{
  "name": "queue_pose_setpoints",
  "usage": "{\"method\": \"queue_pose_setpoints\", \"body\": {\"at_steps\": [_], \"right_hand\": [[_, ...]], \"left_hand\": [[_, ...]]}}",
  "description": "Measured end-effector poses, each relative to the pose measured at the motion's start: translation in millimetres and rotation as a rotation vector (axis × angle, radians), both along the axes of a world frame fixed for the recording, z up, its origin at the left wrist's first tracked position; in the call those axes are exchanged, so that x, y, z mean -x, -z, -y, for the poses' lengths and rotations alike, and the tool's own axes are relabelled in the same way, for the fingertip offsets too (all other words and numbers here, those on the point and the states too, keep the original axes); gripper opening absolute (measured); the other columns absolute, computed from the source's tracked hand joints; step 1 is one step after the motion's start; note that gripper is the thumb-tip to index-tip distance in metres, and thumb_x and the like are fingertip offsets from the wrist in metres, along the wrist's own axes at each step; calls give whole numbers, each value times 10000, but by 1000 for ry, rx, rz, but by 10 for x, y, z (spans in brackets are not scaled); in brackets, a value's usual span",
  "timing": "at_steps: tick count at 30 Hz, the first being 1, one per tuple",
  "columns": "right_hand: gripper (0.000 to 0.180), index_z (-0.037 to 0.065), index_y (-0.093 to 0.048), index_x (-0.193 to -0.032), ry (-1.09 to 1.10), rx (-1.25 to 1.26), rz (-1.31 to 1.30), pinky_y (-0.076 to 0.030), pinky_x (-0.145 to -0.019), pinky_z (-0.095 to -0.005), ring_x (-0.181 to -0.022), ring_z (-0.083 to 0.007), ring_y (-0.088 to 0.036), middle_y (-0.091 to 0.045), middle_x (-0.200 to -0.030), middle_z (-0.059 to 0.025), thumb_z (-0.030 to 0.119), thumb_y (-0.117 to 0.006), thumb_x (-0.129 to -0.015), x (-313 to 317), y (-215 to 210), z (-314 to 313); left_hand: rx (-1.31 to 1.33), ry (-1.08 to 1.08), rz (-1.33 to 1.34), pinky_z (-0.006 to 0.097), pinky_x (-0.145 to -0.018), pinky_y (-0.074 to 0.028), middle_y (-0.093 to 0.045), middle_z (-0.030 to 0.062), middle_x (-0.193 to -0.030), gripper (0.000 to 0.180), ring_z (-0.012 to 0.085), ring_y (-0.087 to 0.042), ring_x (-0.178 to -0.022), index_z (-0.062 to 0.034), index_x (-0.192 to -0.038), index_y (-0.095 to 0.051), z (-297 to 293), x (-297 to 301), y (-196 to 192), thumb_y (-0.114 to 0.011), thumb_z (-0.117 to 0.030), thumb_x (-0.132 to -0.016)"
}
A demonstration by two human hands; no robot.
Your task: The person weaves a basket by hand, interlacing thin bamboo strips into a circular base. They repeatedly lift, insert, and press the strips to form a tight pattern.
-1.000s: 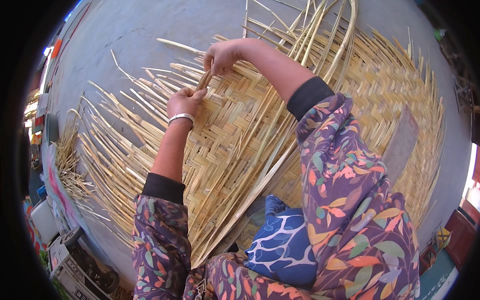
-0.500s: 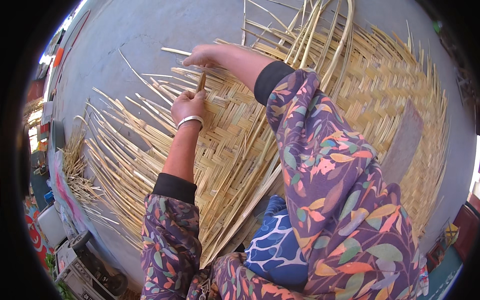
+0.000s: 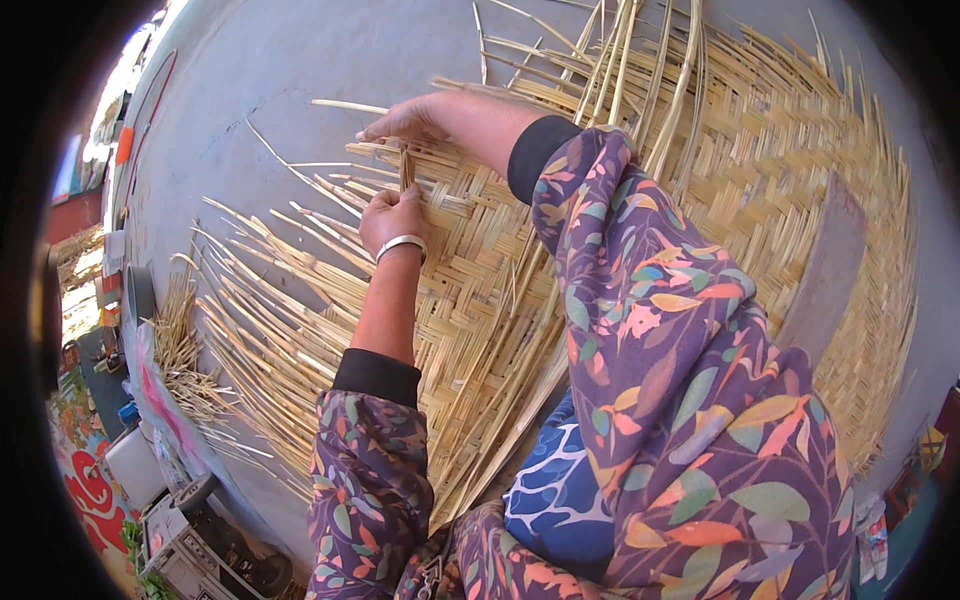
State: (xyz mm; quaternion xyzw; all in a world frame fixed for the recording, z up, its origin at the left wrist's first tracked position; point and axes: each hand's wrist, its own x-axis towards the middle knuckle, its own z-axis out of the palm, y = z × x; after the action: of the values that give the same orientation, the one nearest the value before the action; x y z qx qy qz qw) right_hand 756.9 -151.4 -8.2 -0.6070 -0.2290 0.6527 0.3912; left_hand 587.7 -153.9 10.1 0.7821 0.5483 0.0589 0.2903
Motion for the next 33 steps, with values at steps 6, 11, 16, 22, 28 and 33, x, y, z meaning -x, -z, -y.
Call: {"method": "queue_pose_setpoints", "body": {"at_steps": [6, 11, 16, 22, 28, 33], "right_hand": [[505, 44, -573, -1072, -41, 0, 66, -510, -697, -385, -756, -207, -600, -612, -934, -134, 460, -665, -800, 182, -150, 46], [248, 25, -600, -915, -91, -123, 124, -506, -628, -338, -651, -179, -596, -622, -778, -94, 215, -692, -785, 188, 7, 20], [164, 14, -623, -877, 17, -164, 173, -478, -578, -321, -634, -155, -586, -615, -741, -77, 129, -667, -768, 255, 15, 8], [203, 37, -636, -876, 126, -226, 361, -442, -617, -294, -680, -129, -547, -598, -738, -44, 213, -653, -775, 383, -131, 140], [281, 56, -648, -937, 235, -245, 441, -456, -681, -300, -742, -149, -572, -620, -789, -59, 282, -614, -773, 444, -80, 191], [253, 18, -599, -952, 402, -229, 545, -433, -660, -287, -706, -110, -504, -554, -752, -22, 249, -575, -852, 537, -189, 237]], "left_hand": [[-1, 1, 78, 368, -678, -475, -651, 133, -699, 285, 291, -605, -656, -59, -669, -638, 7, 83, 18, -693, -334, -715], [-43, 40, 124, 374, -660, -473, -643, 134, -678, 314, 308, -596, -641, -43, -673, -628, 42, 117, 63, -700, -344, -722], [-39, 30, 148, 381, -642, -471, -637, 140, -661, 315, 312, -596, -625, -49, -670, -626, 7, 160, 110, -699, -349, -733], [-38, 30, 173, 391, -630, -464, -637, 136, -672, 302, 314, -600, -641, -50, -677, -623, -24, 210, 98, -691, -337, -740], [-94, 21, 197, 348, -596, -455, -623, 114, -631, 307, 239, -577, -581, -46, -654, -627, -16, 256, 142, -689, -330, -753], [-81, -15, 264, 354, -569, -446, -601, 114, -605, 327, 244, -551, -550, -42, -637, -595, -3, 278, 117, -690, -333, -751]]}}
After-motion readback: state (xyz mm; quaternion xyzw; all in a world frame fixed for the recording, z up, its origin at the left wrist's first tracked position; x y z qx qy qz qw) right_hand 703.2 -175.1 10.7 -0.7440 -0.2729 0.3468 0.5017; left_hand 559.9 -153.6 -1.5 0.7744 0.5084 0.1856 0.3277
